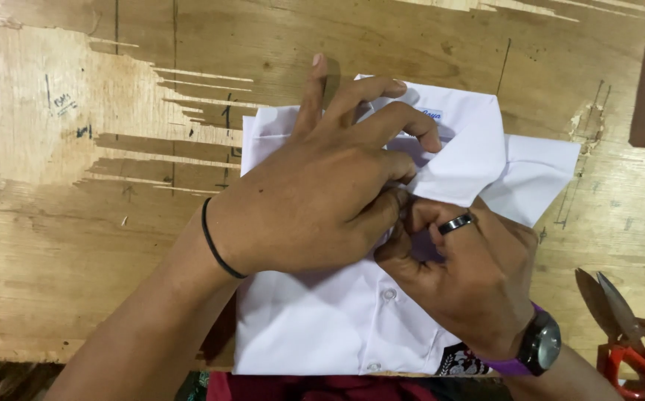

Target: The person uses red-handled scissors to trim loose threads from a white shirt laid on a wooden table. They then fold the shirt neatly, adjusting the collar and smoothing the fabric before stacking it with other shirts.

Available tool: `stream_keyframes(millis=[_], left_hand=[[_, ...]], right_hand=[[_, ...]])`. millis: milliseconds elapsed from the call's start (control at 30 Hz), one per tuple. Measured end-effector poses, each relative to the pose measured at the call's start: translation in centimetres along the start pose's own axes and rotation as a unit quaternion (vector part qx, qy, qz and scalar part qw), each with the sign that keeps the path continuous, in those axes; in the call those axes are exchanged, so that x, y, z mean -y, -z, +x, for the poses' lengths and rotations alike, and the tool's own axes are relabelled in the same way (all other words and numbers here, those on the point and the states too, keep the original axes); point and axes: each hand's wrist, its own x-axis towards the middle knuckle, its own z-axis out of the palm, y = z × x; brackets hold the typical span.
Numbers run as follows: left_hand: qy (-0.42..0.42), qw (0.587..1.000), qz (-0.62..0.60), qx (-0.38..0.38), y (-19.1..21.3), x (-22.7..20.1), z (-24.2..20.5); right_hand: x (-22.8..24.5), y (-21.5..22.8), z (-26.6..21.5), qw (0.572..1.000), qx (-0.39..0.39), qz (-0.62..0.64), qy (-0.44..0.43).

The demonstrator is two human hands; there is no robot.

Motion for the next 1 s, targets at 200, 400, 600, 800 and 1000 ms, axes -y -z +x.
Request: stream_keyframes(millis=[200,400,600,800,1000], left_hand=[[0.017,1.000,-0.023,0.011,0.6,-0.3,0.3],[0.014,1.000,-0.012,0.024,0.4,-0.1,0.3],[0.016,0.999,0.008,0.045,0.2,0.0,0.3],[0.006,0.999,0.029,0.040,-0.1,0.2,0.2],[-0.006,0.999,0.038,0.002,-0.3,0.1,-0.1]], right_hand=[[0.6,2.3,1.4,0.999,0.020,0.040,-0.020],[0.5,1.9,1.3,0.995,0.040,0.069,-0.053],[-0.1,0.7,0.7,0.995,0.058,0.058,-0.051],[-0.5,0.2,0.5,0.996,0.065,0.054,-0.033],[-1.2,0.1,0.6,0.998,0.051,0.033,0.024]])
